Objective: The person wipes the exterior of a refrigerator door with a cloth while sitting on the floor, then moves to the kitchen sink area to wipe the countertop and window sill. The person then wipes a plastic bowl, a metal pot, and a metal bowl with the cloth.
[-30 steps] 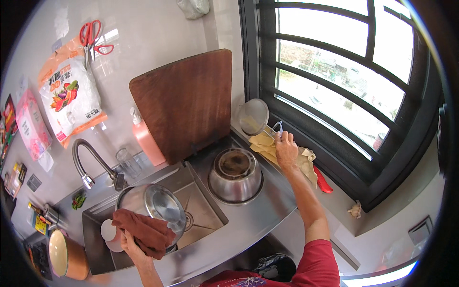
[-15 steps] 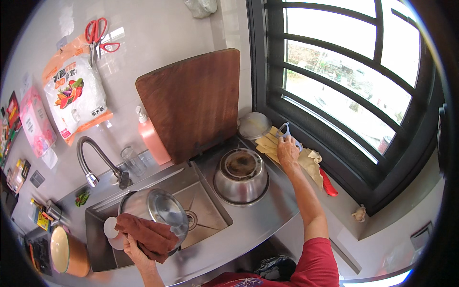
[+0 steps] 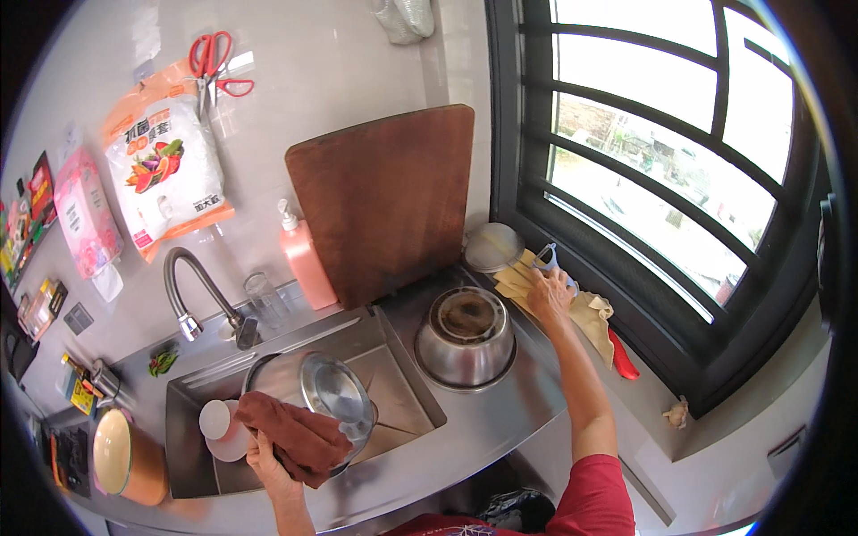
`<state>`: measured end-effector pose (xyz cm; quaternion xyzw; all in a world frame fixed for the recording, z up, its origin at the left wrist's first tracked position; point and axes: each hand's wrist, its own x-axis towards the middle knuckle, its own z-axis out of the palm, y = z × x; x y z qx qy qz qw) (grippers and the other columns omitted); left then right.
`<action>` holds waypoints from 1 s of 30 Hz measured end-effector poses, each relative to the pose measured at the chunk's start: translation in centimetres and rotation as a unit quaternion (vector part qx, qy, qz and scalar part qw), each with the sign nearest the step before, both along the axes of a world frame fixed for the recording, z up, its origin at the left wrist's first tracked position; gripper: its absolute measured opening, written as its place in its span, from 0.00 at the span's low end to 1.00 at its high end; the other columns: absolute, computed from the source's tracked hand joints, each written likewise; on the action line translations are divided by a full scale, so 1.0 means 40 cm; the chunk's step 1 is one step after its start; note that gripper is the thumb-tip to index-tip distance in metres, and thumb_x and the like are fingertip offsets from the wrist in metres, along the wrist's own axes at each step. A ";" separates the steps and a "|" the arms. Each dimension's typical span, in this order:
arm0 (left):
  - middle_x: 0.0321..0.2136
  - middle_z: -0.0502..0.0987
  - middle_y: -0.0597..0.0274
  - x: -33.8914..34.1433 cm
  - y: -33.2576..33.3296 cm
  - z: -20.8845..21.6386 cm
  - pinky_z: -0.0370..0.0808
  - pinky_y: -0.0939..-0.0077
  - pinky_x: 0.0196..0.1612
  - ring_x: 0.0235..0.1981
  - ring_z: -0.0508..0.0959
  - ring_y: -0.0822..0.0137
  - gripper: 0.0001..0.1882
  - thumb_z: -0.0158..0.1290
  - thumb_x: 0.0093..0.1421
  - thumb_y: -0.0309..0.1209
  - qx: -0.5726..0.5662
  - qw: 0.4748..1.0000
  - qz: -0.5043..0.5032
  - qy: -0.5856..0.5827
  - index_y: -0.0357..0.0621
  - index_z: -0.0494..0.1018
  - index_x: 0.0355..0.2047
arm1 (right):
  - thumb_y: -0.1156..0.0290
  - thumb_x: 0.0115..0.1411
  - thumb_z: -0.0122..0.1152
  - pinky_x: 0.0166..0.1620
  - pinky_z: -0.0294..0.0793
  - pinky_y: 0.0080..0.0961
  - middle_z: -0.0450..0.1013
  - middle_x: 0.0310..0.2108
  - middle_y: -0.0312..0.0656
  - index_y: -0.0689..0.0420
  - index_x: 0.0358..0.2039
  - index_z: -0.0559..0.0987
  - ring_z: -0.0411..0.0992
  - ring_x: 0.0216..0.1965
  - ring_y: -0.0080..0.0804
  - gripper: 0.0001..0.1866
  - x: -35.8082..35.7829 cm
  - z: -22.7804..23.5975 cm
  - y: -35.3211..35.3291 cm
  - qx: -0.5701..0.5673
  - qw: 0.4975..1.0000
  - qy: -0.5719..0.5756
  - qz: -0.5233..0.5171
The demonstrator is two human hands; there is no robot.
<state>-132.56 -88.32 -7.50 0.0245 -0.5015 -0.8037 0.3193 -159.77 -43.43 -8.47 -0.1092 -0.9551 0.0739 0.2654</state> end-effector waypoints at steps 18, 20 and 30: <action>0.31 0.75 0.67 -0.027 0.130 0.034 0.70 0.81 0.35 0.31 0.72 0.78 0.09 0.48 0.63 0.30 -0.001 0.999 0.046 -0.009 0.37 0.74 0.36 | 0.60 0.46 0.61 0.55 0.56 0.47 0.65 0.54 0.42 0.44 0.47 0.76 0.61 0.54 0.46 0.23 0.567 0.177 -0.736 -0.067 0.785 0.252 0.561; 0.28 0.73 0.69 -0.008 0.111 0.062 0.68 0.79 0.33 0.30 0.69 0.77 0.15 0.42 0.65 0.36 -0.094 0.989 0.116 -0.020 0.38 0.72 0.32 | 0.61 0.47 0.60 0.55 0.55 0.45 0.66 0.52 0.40 0.45 0.47 0.76 0.62 0.52 0.42 0.23 0.582 0.180 -0.776 -0.085 0.792 0.244 0.553; 0.20 0.75 0.72 0.102 0.021 0.068 0.68 0.84 0.24 0.21 0.70 0.81 0.09 0.62 0.52 0.28 -0.228 0.972 0.035 -0.048 0.36 0.74 0.29 | 0.66 0.59 0.51 0.44 0.70 0.36 0.73 0.39 0.52 0.59 0.43 0.75 0.71 0.41 0.51 0.14 0.377 0.238 -0.866 -0.351 0.769 0.103 0.523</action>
